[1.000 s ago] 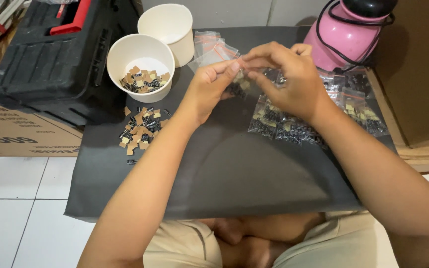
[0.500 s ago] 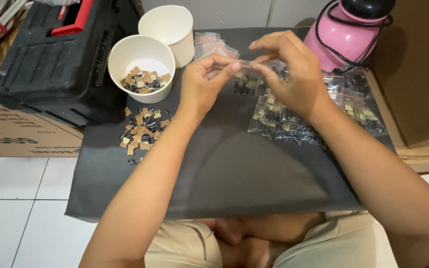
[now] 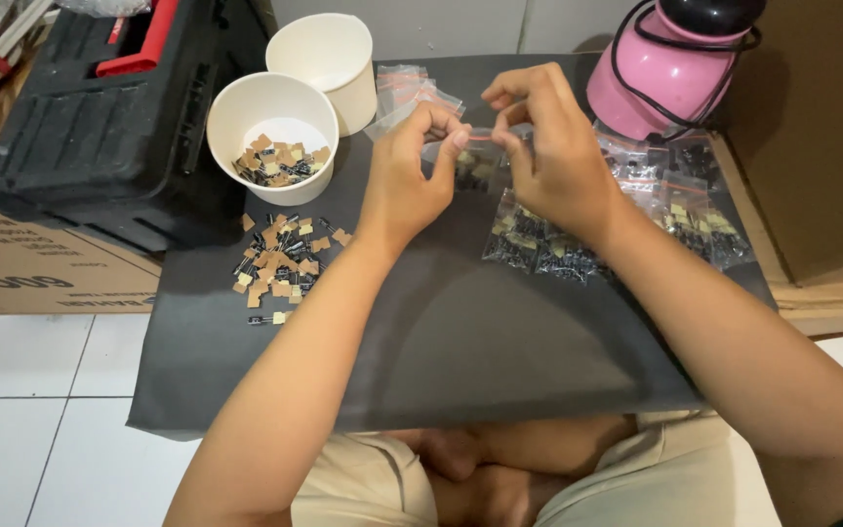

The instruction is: The person is picking up small gold-colored metal components from a table and placing them into small resealable plastic bags, occasionally arranging them on the table surface.

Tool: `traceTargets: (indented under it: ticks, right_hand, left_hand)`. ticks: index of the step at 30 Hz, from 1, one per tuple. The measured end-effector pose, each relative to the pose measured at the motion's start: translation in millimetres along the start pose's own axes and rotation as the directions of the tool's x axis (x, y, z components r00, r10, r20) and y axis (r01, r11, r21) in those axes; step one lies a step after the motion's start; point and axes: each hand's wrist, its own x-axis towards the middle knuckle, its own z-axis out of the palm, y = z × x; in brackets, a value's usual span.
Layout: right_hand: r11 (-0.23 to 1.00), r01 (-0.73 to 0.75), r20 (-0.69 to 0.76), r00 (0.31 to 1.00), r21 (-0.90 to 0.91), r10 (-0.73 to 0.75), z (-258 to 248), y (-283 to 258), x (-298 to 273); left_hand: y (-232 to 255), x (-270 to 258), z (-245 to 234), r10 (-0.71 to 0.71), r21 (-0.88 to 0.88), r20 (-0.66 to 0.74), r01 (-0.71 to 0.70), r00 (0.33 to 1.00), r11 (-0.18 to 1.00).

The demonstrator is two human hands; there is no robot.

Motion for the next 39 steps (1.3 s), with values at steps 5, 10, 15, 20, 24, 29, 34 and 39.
traceTargets:
  ticks: [5, 10, 15, 20, 24, 29, 34, 39]
  right_hand:
    - [1.000, 0.013, -0.024, 1.000, 0.012, -0.013, -1.9, 2.9, 0.5]
    - [0.998, 0.053, -0.004, 0.999, -0.035, -0.053, -1.5, -7.1, 2.7]
    - [1.000, -0.012, 0.050, 0.999, 0.018, 0.011, -0.1, -10.9, 0.3]
    - [0.999, -0.011, 0.025, 1.000, 0.041, 0.010, 6.6, -5.7, -2.0]
    - [0.982, 0.145, -0.158, 0.974, -0.121, -0.163, 7.9, 14.2, -0.3]
    - [0.983, 0.076, -0.082, 0.992, -0.165, -0.091, -7.6, 25.2, 3.5]
    - [0.974, 0.087, -0.004, 0.996, -0.210, -0.090, -48.3, 5.4, -2.8]
    - [0.960, -0.278, -0.182, 0.946, -0.042, 0.267, -105.1, -25.6, -24.5]
  left_hand:
    - [13.0, 1.3, -4.9, 0.011, -0.014, 0.035, -0.011, 0.999, 1.000]
    - [8.1, 0.8, -4.6, -0.011, 0.036, 0.033, 0.009, 0.999, 0.999]
    - [11.2, 1.8, -6.3, 0.063, 0.093, 0.096, -0.072, 0.993, 0.993]
    - [0.3, -4.2, -4.4, -0.013, 0.266, 0.067, -0.006, 0.998, 0.964]
    - [-6.7, -1.0, -4.8, -0.001, 0.330, -0.023, 0.009, 1.000, 0.944]
    - [-3.2, 3.5, 3.0, -0.211, 0.208, -0.040, 0.214, 0.977, 0.954]
    - [16.7, -1.4, 14.7, -0.226, -0.071, -0.066, 0.222, 0.972, 0.973]
    - [47.3, 0.1, 37.6, -0.065, -0.141, 0.045, 0.071, 0.997, 0.987]
